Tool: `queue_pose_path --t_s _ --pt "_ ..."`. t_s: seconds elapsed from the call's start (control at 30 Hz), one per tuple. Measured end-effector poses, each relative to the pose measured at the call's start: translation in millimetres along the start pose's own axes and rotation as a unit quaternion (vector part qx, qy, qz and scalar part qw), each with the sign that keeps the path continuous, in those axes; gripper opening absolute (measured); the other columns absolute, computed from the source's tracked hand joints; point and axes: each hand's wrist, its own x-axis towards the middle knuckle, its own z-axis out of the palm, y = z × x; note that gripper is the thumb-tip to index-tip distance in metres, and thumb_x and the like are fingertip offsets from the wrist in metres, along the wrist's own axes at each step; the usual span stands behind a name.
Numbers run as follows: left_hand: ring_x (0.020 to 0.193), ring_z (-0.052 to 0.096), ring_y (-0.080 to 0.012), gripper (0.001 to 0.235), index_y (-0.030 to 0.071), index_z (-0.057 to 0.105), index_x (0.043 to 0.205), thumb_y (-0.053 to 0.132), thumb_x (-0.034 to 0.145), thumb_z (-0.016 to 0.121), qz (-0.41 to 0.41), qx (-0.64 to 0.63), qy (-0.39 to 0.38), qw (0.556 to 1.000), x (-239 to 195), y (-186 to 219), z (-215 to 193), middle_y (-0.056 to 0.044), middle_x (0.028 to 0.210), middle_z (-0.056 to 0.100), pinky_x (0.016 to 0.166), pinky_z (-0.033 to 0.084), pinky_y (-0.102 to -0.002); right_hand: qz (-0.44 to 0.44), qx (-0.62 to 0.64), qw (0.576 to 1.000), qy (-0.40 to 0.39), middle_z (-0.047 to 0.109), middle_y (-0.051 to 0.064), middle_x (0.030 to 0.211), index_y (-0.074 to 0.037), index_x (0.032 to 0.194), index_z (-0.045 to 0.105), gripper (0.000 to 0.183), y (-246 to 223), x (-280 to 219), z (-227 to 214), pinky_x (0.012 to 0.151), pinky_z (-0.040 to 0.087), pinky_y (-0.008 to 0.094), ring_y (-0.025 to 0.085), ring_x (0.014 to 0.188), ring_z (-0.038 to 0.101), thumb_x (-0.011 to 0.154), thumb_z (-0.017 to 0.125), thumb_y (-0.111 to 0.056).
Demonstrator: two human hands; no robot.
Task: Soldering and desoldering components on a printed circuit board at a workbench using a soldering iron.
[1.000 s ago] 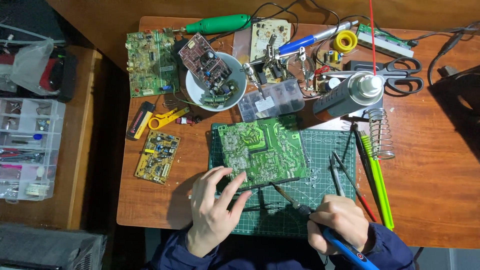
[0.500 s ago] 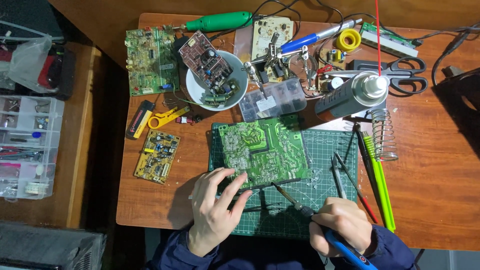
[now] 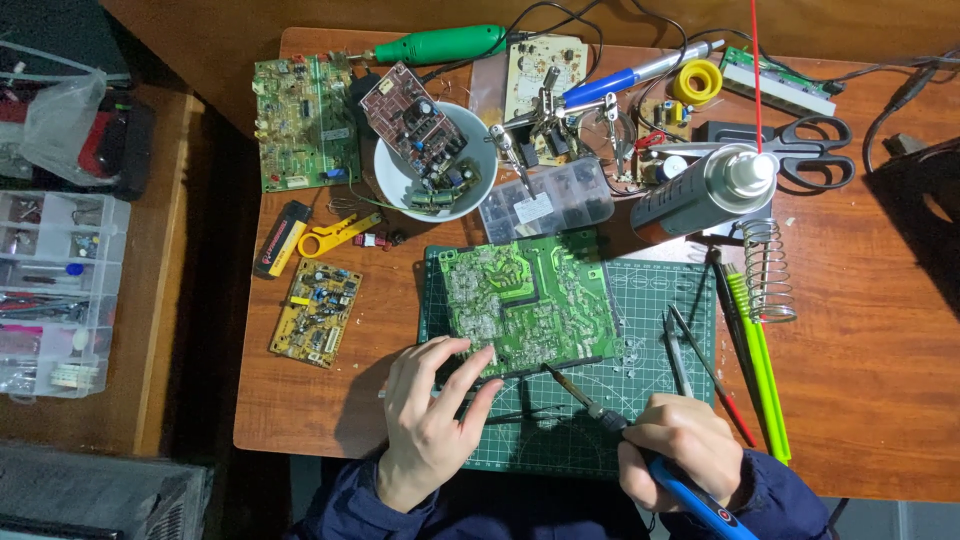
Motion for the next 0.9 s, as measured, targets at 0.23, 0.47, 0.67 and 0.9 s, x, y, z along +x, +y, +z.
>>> queue_pose_path --t_s 0.23,0.47,0.67,0.9 --pt "0.112 0.060 -0.0246 0.031 0.015 0.065 0.123 0.025 0.094 0.072 -0.011 -0.010 -0.018 1.000 -3.6 -0.6 0.6 -0.006 0.120 0.056 0.100 0.050 -0.046 -0.002 -0.021 1.000 0.007 0.046 0.002 0.054 -0.004 0.071 0.056 0.010 0.4 -2.3 0.4 0.039 0.035 0.025 0.012 0.038 0.041 0.080 0.059 -0.005" --pt "0.113 0.058 -0.0236 0.032 0.017 0.064 0.123 0.029 0.095 0.071 -0.019 -0.003 -0.003 1.000 -5.9 -1.5 3.2 -0.005 0.121 0.057 0.099 0.050 -0.045 -0.003 -0.021 1.000 -0.005 0.050 0.003 0.057 -0.004 0.073 0.057 0.007 2.7 -4.5 -5.0 0.039 0.037 0.025 0.013 0.039 0.042 0.080 0.058 -0.005" --pt "0.110 0.060 -0.0237 0.030 0.016 0.066 0.120 0.029 0.093 0.072 -0.019 0.000 0.014 1.000 -4.0 0.1 2.2 -0.005 0.118 0.058 0.097 0.049 -0.044 -0.017 -0.015 1.000 -0.004 0.048 0.003 0.055 -0.003 0.072 0.056 0.009 5.6 -6.7 -3.8 0.038 0.038 0.024 0.012 0.038 0.043 0.080 0.058 -0.004" --pt "0.110 0.058 -0.0248 0.029 0.015 0.066 0.119 0.027 0.093 0.072 -0.006 0.001 0.024 1.000 -3.9 1.4 0.7 -0.006 0.117 0.057 0.096 0.050 -0.043 0.010 -0.011 0.999 0.046 0.048 0.006 0.054 -0.001 0.073 0.054 0.011 9.7 -15.8 -5.7 0.039 0.035 0.025 0.015 0.037 0.044 0.081 0.059 -0.006"
